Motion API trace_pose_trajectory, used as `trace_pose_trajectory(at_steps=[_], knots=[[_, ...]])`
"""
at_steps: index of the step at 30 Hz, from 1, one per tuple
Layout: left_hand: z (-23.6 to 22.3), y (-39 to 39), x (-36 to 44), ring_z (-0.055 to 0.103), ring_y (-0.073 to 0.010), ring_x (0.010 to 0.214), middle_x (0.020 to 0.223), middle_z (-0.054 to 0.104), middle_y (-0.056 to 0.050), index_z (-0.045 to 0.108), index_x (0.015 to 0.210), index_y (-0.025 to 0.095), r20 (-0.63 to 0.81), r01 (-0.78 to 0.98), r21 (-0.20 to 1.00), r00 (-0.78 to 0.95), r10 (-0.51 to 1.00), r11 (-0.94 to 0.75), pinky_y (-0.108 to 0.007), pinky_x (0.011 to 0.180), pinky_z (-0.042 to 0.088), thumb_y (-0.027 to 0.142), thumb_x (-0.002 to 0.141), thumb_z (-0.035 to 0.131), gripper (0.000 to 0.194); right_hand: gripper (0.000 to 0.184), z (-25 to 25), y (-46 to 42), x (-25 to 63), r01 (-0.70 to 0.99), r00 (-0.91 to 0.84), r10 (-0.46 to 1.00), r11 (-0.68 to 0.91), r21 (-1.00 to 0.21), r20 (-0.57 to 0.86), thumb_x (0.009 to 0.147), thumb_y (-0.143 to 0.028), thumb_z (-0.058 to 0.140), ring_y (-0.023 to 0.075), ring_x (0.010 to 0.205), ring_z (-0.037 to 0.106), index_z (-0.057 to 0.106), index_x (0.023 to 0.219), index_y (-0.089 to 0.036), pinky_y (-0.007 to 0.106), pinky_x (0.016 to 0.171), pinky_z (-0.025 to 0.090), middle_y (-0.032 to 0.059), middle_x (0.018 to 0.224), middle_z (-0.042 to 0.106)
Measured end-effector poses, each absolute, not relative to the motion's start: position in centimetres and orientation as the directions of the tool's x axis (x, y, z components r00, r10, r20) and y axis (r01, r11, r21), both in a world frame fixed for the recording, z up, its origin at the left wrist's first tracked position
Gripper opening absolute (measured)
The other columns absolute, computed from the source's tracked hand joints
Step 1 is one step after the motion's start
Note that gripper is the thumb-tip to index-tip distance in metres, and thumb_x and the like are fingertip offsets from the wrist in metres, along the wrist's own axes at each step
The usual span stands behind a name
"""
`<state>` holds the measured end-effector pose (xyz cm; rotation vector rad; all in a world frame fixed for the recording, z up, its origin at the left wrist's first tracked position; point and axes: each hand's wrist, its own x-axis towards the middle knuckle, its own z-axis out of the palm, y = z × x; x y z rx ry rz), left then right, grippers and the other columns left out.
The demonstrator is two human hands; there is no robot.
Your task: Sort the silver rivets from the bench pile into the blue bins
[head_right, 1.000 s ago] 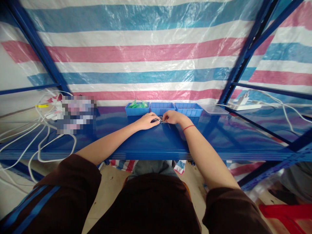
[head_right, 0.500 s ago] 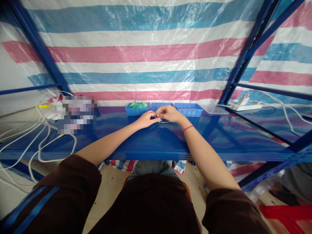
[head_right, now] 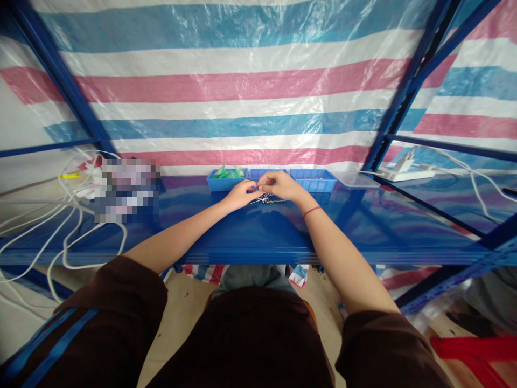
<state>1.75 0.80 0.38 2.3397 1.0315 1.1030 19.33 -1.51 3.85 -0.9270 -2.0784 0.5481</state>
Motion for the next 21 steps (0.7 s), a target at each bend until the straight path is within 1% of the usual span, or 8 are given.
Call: trace_pose_trajectory(at_steps=[4, 7, 10, 13, 15, 17, 19, 21], knots=[[0.4, 1.0, 1.6, 0.059, -0.0153, 0.086, 0.087, 0.062, -0.003, 0.063, 0.079, 0.016, 0.569, 0.447, 0.607, 0.334, 0.752, -0.657, -0.029, 0.08, 0.05, 0.025, 0.078, 0.065, 0.009, 0.019, 4.0, -1.4, 19.2, 0.455, -0.397, 0.755, 0.655, -0.603, 0.521, 0.069, -0.034, 0.063, 0.0166, 0.072, 0.06, 0.066, 0.075, -0.016, 0.034, 0.075, 0.047, 0.0051, 0.077, 0.068], [0.7, 0.9, 1.3, 0.058, -0.0154, 0.088, 0.089, 0.059, -0.004, 0.062, 0.078, 0.017, 0.625, 0.485, 0.561, 0.283, 0.727, -0.671, -0.029, 0.081, 0.049, 0.023, 0.077, 0.065, 0.008, 0.017, 4.0, -1.4, 19.2, 0.509, -0.364, 0.754, 0.653, -0.561, 0.547, 0.072, -0.031, 0.059, 0.0161, 0.071, 0.06, 0.066, 0.076, -0.015, 0.032, 0.075, 0.048, 0.0059, 0.08, 0.069], [1.0, 0.5, 1.2, 0.058, -0.0157, 0.088, 0.089, 0.059, -0.003, 0.06, 0.077, 0.017, 0.669, 0.519, 0.489, 0.291, 0.684, -0.701, -0.029, 0.083, 0.047, 0.025, 0.079, 0.065, 0.009, 0.016, 3.9, -1.4, 19.2, 0.585, -0.355, 0.772, 0.623, -0.519, 0.527, 0.074, -0.028, 0.056, 0.0153, 0.07, 0.059, 0.066, 0.076, -0.015, 0.03, 0.074, 0.047, 0.0058, 0.08, 0.069], [1.2, 0.2, 1.3, 0.058, -0.0158, 0.088, 0.091, 0.059, -0.004, 0.059, 0.08, 0.017, 0.668, 0.529, 0.483, 0.292, 0.684, -0.698, -0.029, 0.084, 0.047, 0.027, 0.081, 0.063, 0.011, 0.015, 3.7, -1.2, 19.3, 0.651, -0.325, 0.815, 0.561, -0.512, 0.48, 0.075, -0.027, 0.057, 0.0152, 0.068, 0.058, 0.066, 0.074, -0.016, 0.028, 0.072, 0.046, 0.0046, 0.075, 0.068], [1.1, 0.1, 1.4, 0.058, -0.0159, 0.089, 0.099, 0.06, -0.005, 0.059, 0.089, 0.017, 0.636, 0.527, 0.517, 0.291, 0.715, -0.675, -0.029, 0.083, 0.047, 0.028, 0.081, 0.064, 0.014, 0.015, 3.6, -1.0, 19.5, 0.656, -0.256, 0.867, 0.481, -0.582, 0.428, 0.076, -0.028, 0.059, 0.0146, 0.064, 0.057, 0.064, 0.071, -0.015, 0.027, 0.068, 0.045, 0.0039, 0.069, 0.065], [0.9, 0.1, 1.5, 0.059, -0.0169, 0.091, 0.105, 0.06, -0.008, 0.057, 0.102, 0.015, 0.588, 0.532, 0.542, 0.312, 0.746, -0.65, -0.03, 0.083, 0.048, 0.029, 0.08, 0.065, 0.027, 0.016, 3.5, -0.7, 19.8, 0.593, -0.115, 0.925, 0.356, -0.722, 0.361, 0.076, -0.03, 0.06, 0.0135, 0.06, 0.056, 0.061, 0.071, -0.015, 0.025, 0.06, 0.044, 0.004, 0.067, 0.063], [0.7, 0.1, 1.5, 0.06, -0.0182, 0.093, 0.107, 0.06, -0.01, 0.055, 0.111, 0.014, 0.547, 0.547, 0.537, 0.355, 0.758, -0.643, -0.031, 0.085, 0.048, 0.031, 0.08, 0.065, 0.037, 0.017, 3.5, -0.5, 20.3, 0.447, 0.079, 0.952, 0.232, -0.864, 0.297, 0.078, -0.032, 0.06, 0.0117, 0.059, 0.055, 0.057, 0.073, -0.016, 0.022, 0.052, 0.041, 0.0046, 0.071, 0.062], [0.5, 0.2, 1.5, 0.059, -0.0191, 0.098, 0.108, 0.061, -0.01, 0.056, 0.112, 0.014, 0.53, 0.55, 0.501, 0.416, 0.739, -0.669, -0.032, 0.089, 0.047, 0.033, 0.082, 0.063, 0.036, 0.016, 3.5, -0.3, 20.9, 0.268, 0.269, 0.937, 0.148, -0.952, 0.221, 0.079, -0.032, 0.059, 0.0097, 0.057, 0.054, 0.053, 0.075, -0.017, 0.02, 0.047, 0.04, 0.0041, 0.074, 0.061]])
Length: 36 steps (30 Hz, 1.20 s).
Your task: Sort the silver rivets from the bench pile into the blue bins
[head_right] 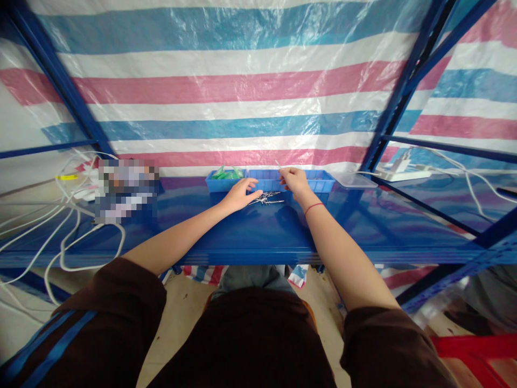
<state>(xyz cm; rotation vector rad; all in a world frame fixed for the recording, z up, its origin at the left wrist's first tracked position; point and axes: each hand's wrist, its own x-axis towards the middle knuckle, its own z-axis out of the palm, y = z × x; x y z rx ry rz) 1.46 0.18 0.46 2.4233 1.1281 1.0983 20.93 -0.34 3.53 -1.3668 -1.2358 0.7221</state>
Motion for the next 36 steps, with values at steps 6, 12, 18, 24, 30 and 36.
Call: trace_pose_trajectory(at_steps=[6, 12, 18, 24, 30, 36], knots=[[0.2, 0.1, 1.4, 0.054, -0.023, 0.111, 0.113, 0.06, -0.008, 0.063, 0.109, 0.021, 0.438, 0.582, 0.335, 0.6, 0.669, -0.741, -0.04, 0.102, 0.039, 0.039, 0.084, 0.059, 0.032, 0.02, 4.0, -0.5, 21.9, 0.199, 0.435, 0.894, 0.024, -0.98, 0.11, 0.086, -0.035, 0.05, 0.0112, 0.052, 0.052, 0.056, 0.081, -0.016, 0.024, 0.048, 0.044, 0.0053, 0.07, 0.061], [0.1, -0.1, 1.2, 0.052, -0.0247, 0.113, 0.119, 0.056, -0.007, 0.066, 0.11, 0.026, 0.313, 0.618, 0.292, 0.66, 0.683, -0.73, -0.043, 0.102, 0.037, 0.042, 0.083, 0.057, 0.032, 0.015, 4.0, -1.0, 21.2, 0.812, -0.199, 0.949, 0.298, -0.501, 0.243, 0.069, -0.016, 0.061, 0.0185, 0.067, 0.062, 0.071, 0.079, -0.016, 0.028, 0.068, 0.047, 0.0054, 0.072, 0.07], [0.2, 0.2, 1.2, 0.051, -0.0247, 0.115, 0.119, 0.057, -0.007, 0.066, 0.11, 0.026, 0.297, 0.62, 0.285, 0.667, 0.683, -0.731, -0.041, 0.103, 0.037, 0.042, 0.083, 0.056, 0.033, 0.022, 3.5, -1.0, 21.0, 0.856, -0.374, 0.927, 0.354, -0.376, 0.023, 0.063, -0.009, 0.061, 0.0193, 0.068, 0.064, 0.074, 0.08, -0.017, 0.026, 0.061, 0.046, 0.0047, 0.078, 0.072], [0.0, 0.2, 1.1, 0.053, -0.024, 0.113, 0.117, 0.058, -0.007, 0.067, 0.108, 0.026, 0.324, 0.602, 0.294, 0.668, 0.67, -0.743, -0.041, 0.103, 0.037, 0.042, 0.083, 0.056, 0.032, 0.019, 3.5, -1.3, 20.6, 0.895, -0.38, 0.925, 0.371, -0.249, 0.012, 0.07, -0.008, 0.056, 0.0166, 0.063, 0.061, 0.07, 0.08, -0.015, 0.024, 0.057, 0.043, 0.0072, 0.077, 0.07], [0.1, 0.4, 1.3, 0.057, -0.0206, 0.105, 0.108, 0.062, -0.007, 0.067, 0.104, 0.021, 0.46, 0.563, 0.298, 0.623, 0.633, -0.771, -0.036, 0.099, 0.041, 0.041, 0.087, 0.053, 0.029, 0.017, 3.2, -1.0, 20.6, 0.821, -0.453, 0.863, 0.502, -0.274, 0.224, 0.073, -0.008, 0.053, 0.0155, 0.07, 0.058, 0.065, 0.082, -0.015, 0.024, 0.065, 0.043, 0.0052, 0.078, 0.068], [0.9, 0.4, 1.3, 0.059, -0.0184, 0.091, 0.09, 0.065, -0.005, 0.067, 0.088, 0.017, 0.544, 0.559, 0.323, 0.551, 0.633, -0.763, -0.031, 0.088, 0.044, 0.029, 0.089, 0.05, 0.021, 0.011, 3.5, -0.8, 19.8, 0.602, -0.403, 0.792, 0.606, -0.519, 0.459, 0.073, -0.022, 0.057, 0.015, 0.072, 0.058, 0.065, 0.078, -0.016, 0.028, 0.072, 0.045, 0.0036, 0.078, 0.066]])
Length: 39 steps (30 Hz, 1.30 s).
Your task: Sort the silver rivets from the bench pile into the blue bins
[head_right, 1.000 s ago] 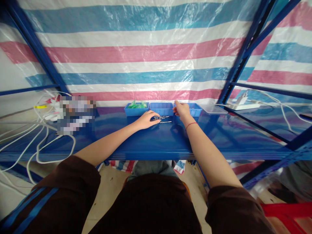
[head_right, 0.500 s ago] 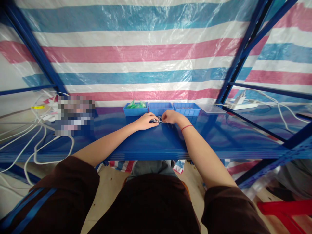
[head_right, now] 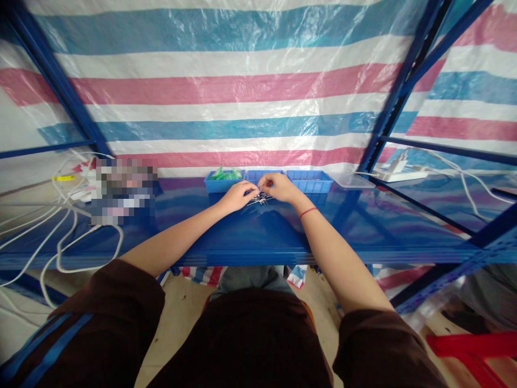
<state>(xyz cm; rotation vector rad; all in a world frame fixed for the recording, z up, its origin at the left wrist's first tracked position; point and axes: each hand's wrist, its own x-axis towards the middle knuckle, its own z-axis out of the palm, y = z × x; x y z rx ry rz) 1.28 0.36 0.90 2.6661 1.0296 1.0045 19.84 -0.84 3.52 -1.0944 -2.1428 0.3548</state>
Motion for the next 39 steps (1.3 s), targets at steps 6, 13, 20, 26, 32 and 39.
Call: trace_pose_trajectory(at_steps=[6, 13, 20, 26, 32, 39], knots=[[1.0, 0.2, 1.7, 0.056, -0.0173, 0.083, 0.081, 0.062, -0.003, 0.062, 0.082, 0.017, 0.534, 0.534, 0.396, 0.528, 0.661, -0.747, -0.03, 0.082, 0.044, 0.033, 0.09, 0.048, 0.023, 0.021, 3.9, -1.3, 19.3, 0.418, -0.287, 0.818, 0.575, -0.704, 0.498, 0.066, -0.033, 0.067, 0.0148, 0.068, 0.057, 0.061, 0.077, -0.016, 0.031, 0.07, 0.047, 0.0031, 0.072, 0.064], [1.0, 0.2, 1.8, 0.056, -0.0168, 0.085, 0.082, 0.061, -0.003, 0.061, 0.085, 0.016, 0.47, 0.528, 0.445, 0.549, 0.691, -0.723, -0.029, 0.084, 0.043, 0.029, 0.093, 0.041, 0.025, 0.025, 4.1, -1.8, 19.3, 0.356, -0.317, 0.847, 0.522, -0.775, 0.426, 0.068, -0.037, 0.068, 0.0164, 0.073, 0.062, 0.067, 0.081, -0.015, 0.033, 0.075, 0.049, 0.0056, 0.077, 0.069], [0.9, 0.2, 1.9, 0.057, -0.0168, 0.083, 0.083, 0.063, -0.004, 0.062, 0.086, 0.014, 0.487, 0.513, 0.481, 0.518, 0.703, -0.711, -0.03, 0.082, 0.045, 0.029, 0.091, 0.046, 0.022, 0.023, 4.2, -1.7, 19.3, 0.439, -0.346, 0.793, 0.609, -0.66, 0.501, 0.072, -0.036, 0.066, 0.0151, 0.07, 0.06, 0.07, 0.079, -0.015, 0.031, 0.072, 0.047, 0.0051, 0.077, 0.07], [1.0, 0.6, 1.6, 0.06, -0.0157, 0.085, 0.089, 0.067, -0.003, 0.065, 0.086, 0.017, 0.59, 0.501, 0.5, 0.401, 0.701, -0.707, -0.03, 0.084, 0.046, 0.026, 0.086, 0.055, 0.013, 0.019, 4.1, -1.5, 19.4, 0.493, -0.343, 0.732, 0.674, -0.551, 0.589, 0.074, -0.027, 0.06, 0.0163, 0.073, 0.062, 0.072, 0.081, -0.014, 0.03, 0.073, 0.047, 0.0059, 0.082, 0.072], [1.2, 0.5, 1.5, 0.06, -0.0164, 0.086, 0.084, 0.068, -0.003, 0.066, 0.081, 0.017, 0.662, 0.507, 0.457, 0.355, 0.66, -0.731, -0.03, 0.084, 0.048, 0.027, 0.085, 0.058, 0.013, 0.018, 3.6, -1.1, 19.7, 0.618, -0.359, 0.743, 0.643, -0.452, 0.566, 0.077, -0.024, 0.057, 0.0159, 0.07, 0.061, 0.072, 0.08, -0.015, 0.028, 0.07, 0.046, 0.0047, 0.078, 0.071], [0.8, 0.3, 1.7, 0.061, -0.0145, 0.081, 0.101, 0.064, -0.008, 0.059, 0.115, 0.015, 0.625, 0.478, 0.546, 0.314, 0.715, -0.688, -0.03, 0.081, 0.05, 0.031, 0.083, 0.061, 0.036, 0.015, 3.6, -0.5, 20.3, 0.532, -0.049, 0.887, 0.412, -0.74, 0.458, 0.08, -0.025, 0.058, 0.0118, 0.06, 0.056, 0.064, 0.071, -0.014, 0.024, 0.061, 0.044, 0.0034, 0.069, 0.064]])
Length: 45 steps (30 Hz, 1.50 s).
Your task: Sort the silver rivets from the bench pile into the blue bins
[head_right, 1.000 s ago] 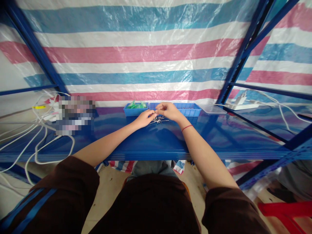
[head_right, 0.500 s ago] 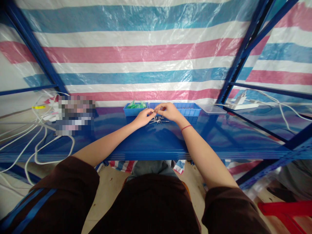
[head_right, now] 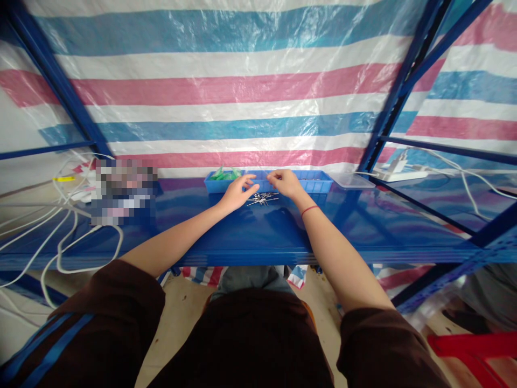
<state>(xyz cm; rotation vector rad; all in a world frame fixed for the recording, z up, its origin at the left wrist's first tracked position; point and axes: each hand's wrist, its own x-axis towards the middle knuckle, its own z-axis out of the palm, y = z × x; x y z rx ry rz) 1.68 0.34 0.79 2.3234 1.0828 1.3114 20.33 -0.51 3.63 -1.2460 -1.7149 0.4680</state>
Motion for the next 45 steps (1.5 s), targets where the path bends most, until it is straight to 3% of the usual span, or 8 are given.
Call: trace_pose_trajectory(at_steps=[5, 8, 12, 15, 27, 32, 35, 45], knots=[[0.6, 0.4, 1.6, 0.062, -0.0154, 0.084, 0.098, 0.065, -0.007, 0.058, 0.117, 0.015, 0.597, 0.495, 0.526, 0.364, 0.715, -0.692, -0.032, 0.086, 0.049, 0.03, 0.086, 0.056, 0.034, 0.018, 4.5, -0.6, 22.0, 0.124, 0.411, 0.905, 0.064, -0.99, 0.11, 0.085, -0.029, 0.051, 0.007, 0.05, 0.047, 0.061, 0.08, -0.014, 0.019, 0.046, 0.036, 0.0033, 0.071, 0.06], [0.5, 0.4, 1.6, 0.062, -0.0155, 0.085, 0.1, 0.065, -0.008, 0.058, 0.115, 0.014, 0.582, 0.503, 0.51, 0.395, 0.711, -0.697, -0.032, 0.087, 0.049, 0.028, 0.086, 0.056, 0.032, 0.028, 4.6, -0.8, 22.9, 0.247, 0.417, 0.902, 0.01, -0.969, 0.116, 0.087, -0.032, 0.045, 0.0069, 0.047, 0.042, 0.065, 0.081, -0.012, 0.02, 0.044, 0.033, 0.0049, 0.069, 0.061], [0.5, 0.3, 1.7, 0.063, -0.0157, 0.087, 0.1, 0.066, -0.007, 0.061, 0.111, 0.014, 0.566, 0.515, 0.494, 0.422, 0.709, -0.701, -0.032, 0.089, 0.048, 0.025, 0.086, 0.056, 0.028, 0.015, 4.2, -0.8, 22.6, 0.697, -0.046, 0.947, 0.259, -0.668, 0.319, 0.075, -0.023, 0.058, 0.0127, 0.06, 0.055, 0.07, 0.074, -0.013, 0.024, 0.059, 0.043, 0.0047, 0.072, 0.068], [0.6, 0.2, 1.7, 0.063, -0.0158, 0.089, 0.098, 0.067, -0.007, 0.062, 0.108, 0.015, 0.557, 0.518, 0.486, 0.437, 0.706, -0.704, -0.032, 0.089, 0.048, 0.023, 0.085, 0.056, 0.025, 0.016, 3.7, -0.6, 21.9, 0.779, -0.376, 0.911, 0.409, -0.475, 0.168, 0.069, -0.017, 0.062, 0.017, 0.074, 0.063, 0.073, 0.08, -0.016, 0.025, 0.07, 0.046, 0.0028, 0.081, 0.073], [0.1, 0.7, 1.6, 0.063, -0.0148, 0.09, 0.099, 0.067, -0.006, 0.066, 0.102, 0.016, 0.553, 0.512, 0.46, 0.475, 0.685, -0.726, -0.031, 0.09, 0.049, 0.02, 0.084, 0.057, 0.021, 0.015, 3.2, -0.7, 20.8, 0.916, -0.363, 0.932, 0.358, -0.181, 0.006, 0.078, -0.014, 0.055, 0.0174, 0.064, 0.06, 0.069, 0.084, -0.013, 0.025, 0.061, 0.042, 0.0088, 0.077, 0.069], [0.3, 0.4, 1.6, 0.063, -0.0152, 0.088, 0.098, 0.067, -0.006, 0.068, 0.099, 0.016, 0.538, 0.509, 0.466, 0.487, 0.689, -0.724, -0.031, 0.089, 0.049, 0.022, 0.083, 0.06, 0.02, 0.017, 3.3, -0.8, 20.5, 0.77, -0.36, 0.883, 0.463, -0.44, 0.3, 0.079, -0.015, 0.052, 0.0148, 0.069, 0.058, 0.066, 0.089, -0.012, 0.025, 0.067, 0.043, 0.0063, 0.08, 0.067], [0.5, 0.0, 1.7, 0.063, -0.0163, 0.087, 0.095, 0.067, -0.005, 0.07, 0.096, 0.017, 0.531, 0.508, 0.46, 0.5, 0.684, -0.729, -0.031, 0.086, 0.049, 0.028, 0.082, 0.062, 0.02, 0.021, 3.6, -1.1, 20.0, 0.628, -0.383, 0.859, 0.512, -0.586, 0.339, 0.078, -0.019, 0.052, 0.013, 0.067, 0.056, 0.068, 0.092, -0.014, 0.025, 0.068, 0.044, 0.0029, 0.076, 0.066], [0.6, 0.1, 1.7, 0.06, -0.0168, 0.088, 0.088, 0.068, -0.004, 0.071, 0.084, 0.018, 0.534, 0.503, 0.416, 0.54, 0.651, -0.758, -0.029, 0.083, 0.046, 0.034, 0.083, 0.062, 0.018, 0.021, 3.5, -1.4, 19.5, 0.423, -0.37, 0.832, 0.546, -0.723, 0.413, 0.071, -0.036, 0.064, 0.0124, 0.067, 0.055, 0.064, 0.076, -0.016, 0.027, 0.068, 0.045, 0.0015, 0.071, 0.063]])
